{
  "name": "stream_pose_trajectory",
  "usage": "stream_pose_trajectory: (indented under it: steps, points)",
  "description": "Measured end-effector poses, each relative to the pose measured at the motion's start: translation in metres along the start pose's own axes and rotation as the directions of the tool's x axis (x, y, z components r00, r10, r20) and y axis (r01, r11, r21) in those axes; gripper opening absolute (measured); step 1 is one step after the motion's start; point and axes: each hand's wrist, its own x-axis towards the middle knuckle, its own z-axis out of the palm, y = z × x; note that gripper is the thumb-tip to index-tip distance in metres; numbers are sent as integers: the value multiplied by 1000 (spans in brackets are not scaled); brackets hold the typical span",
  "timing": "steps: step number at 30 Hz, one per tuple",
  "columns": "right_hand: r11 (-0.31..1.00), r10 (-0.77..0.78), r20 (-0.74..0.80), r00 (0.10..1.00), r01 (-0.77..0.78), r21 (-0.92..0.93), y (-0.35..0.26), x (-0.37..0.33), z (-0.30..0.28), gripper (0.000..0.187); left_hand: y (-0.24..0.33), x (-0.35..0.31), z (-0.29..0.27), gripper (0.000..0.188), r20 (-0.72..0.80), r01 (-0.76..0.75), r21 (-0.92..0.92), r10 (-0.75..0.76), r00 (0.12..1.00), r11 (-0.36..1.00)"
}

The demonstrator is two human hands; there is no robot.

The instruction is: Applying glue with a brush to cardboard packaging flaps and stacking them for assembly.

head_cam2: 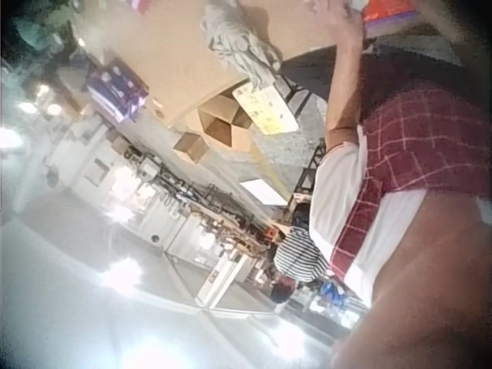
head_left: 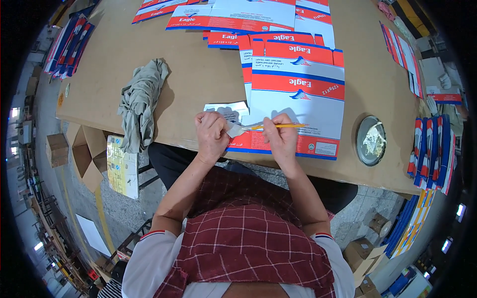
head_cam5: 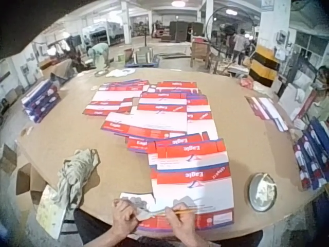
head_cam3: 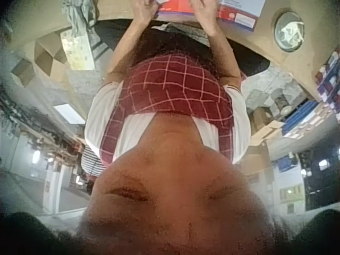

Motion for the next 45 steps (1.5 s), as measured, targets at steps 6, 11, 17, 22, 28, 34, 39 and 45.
stream_pose_trajectory:
  steps: [6,11,17,22,28,34,39,45]
  points:
    - [988,87,42,995,-91,122,-5,3,-8,20,1,-3,-1,25,-14,32,-15,-32,999,999]
    - [1000,16,39,999,-16,-10,-1,1,-7,24,3,-2,2,28,-35,38,-38,-40,999,999]
    - [994,-29,80,996,37,-104,2,0,-3,23,2,-2,-1,27,-37,44,-57,-46,998,997]
    - [988,7,111,994,10,-155,-1,2,-4,25,4,-1,-2,25,-38,47,-75,-50,998,996]
    - [990,112,24,993,-113,80,-2,5,-10,26,1,-2,-1,27,-43,61,-104,-65,997,993]
    - [997,75,39,996,-76,14,0,5,-3,24,-1,-4,0,28,-35,52,-105,-56,998,993]
    - [983,151,106,983,-160,89,-2,6,-10,18,2,-3,-2,26,-36,64,-97,-67,997,993]
    - [786,204,-107,973,-98,611,1,12,-20,12,17,9,0,20,-150,60,-40,-65,987,997]
